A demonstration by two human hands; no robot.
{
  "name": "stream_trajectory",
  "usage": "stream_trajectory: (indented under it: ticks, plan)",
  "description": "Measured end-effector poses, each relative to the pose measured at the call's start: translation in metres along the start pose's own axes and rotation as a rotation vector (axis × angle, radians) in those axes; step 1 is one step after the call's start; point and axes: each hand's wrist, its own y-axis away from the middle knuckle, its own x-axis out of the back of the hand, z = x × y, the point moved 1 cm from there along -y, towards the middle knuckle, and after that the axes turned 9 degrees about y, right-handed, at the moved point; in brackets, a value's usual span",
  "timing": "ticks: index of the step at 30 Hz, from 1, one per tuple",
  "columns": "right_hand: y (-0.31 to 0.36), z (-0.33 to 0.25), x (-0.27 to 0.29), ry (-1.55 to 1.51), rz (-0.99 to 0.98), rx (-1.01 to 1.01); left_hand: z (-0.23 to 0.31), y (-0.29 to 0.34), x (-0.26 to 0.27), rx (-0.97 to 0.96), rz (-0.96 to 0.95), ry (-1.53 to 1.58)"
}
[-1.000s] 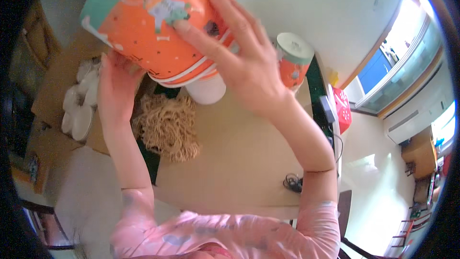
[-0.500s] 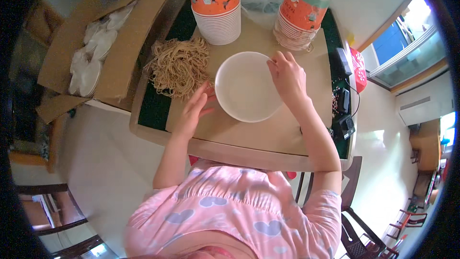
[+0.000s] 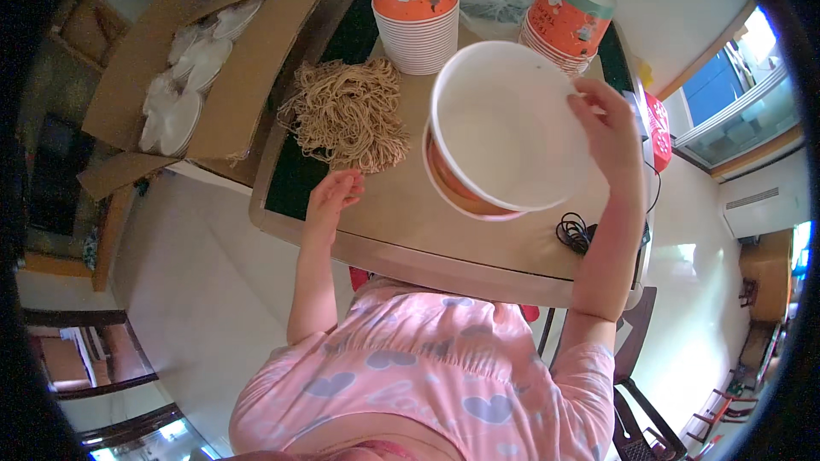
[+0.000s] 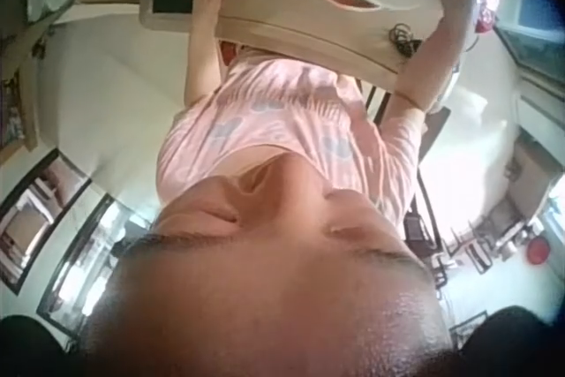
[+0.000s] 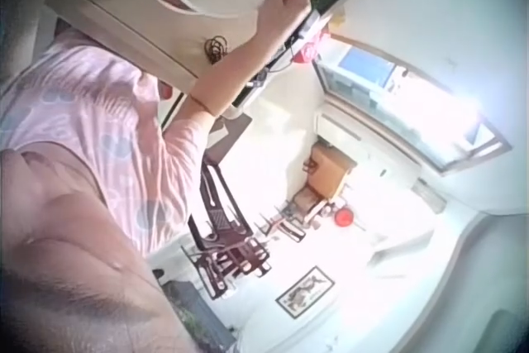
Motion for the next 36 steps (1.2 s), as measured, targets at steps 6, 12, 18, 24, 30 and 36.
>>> stream_trajectory:
  ticks: [6,12,18,24,30,36]
  plan:
    - [0.009,0.013,0.008,-0.029,0.005,-0.112,-0.003,-0.008,-0.002,-0.004,0.008,-0.026]
    - [0.021,0.049,0.035,-0.546,0.424,-0.108,0.012,-0.036,-0.002,-0.110,0.073,0.047]
    - [0.048,0.093,-0.003,-0.429,0.407,-0.312,0.014,-0.097,0.021,-0.193,0.372,-0.216]
    - [0.072,0.131,-0.031,-0.498,0.370,-0.474,0.005,-0.135,0.031,-0.188,0.440,-0.461]
    - [0.083,0.136,-0.038,-0.428,0.441,-0.510,0.068,-0.128,0.018,-0.371,0.228,-0.089]
    - [0.111,0.139,-0.035,-0.398,0.755,-0.274,0.198,-0.092,-0.026,-0.595,0.078,0.182]
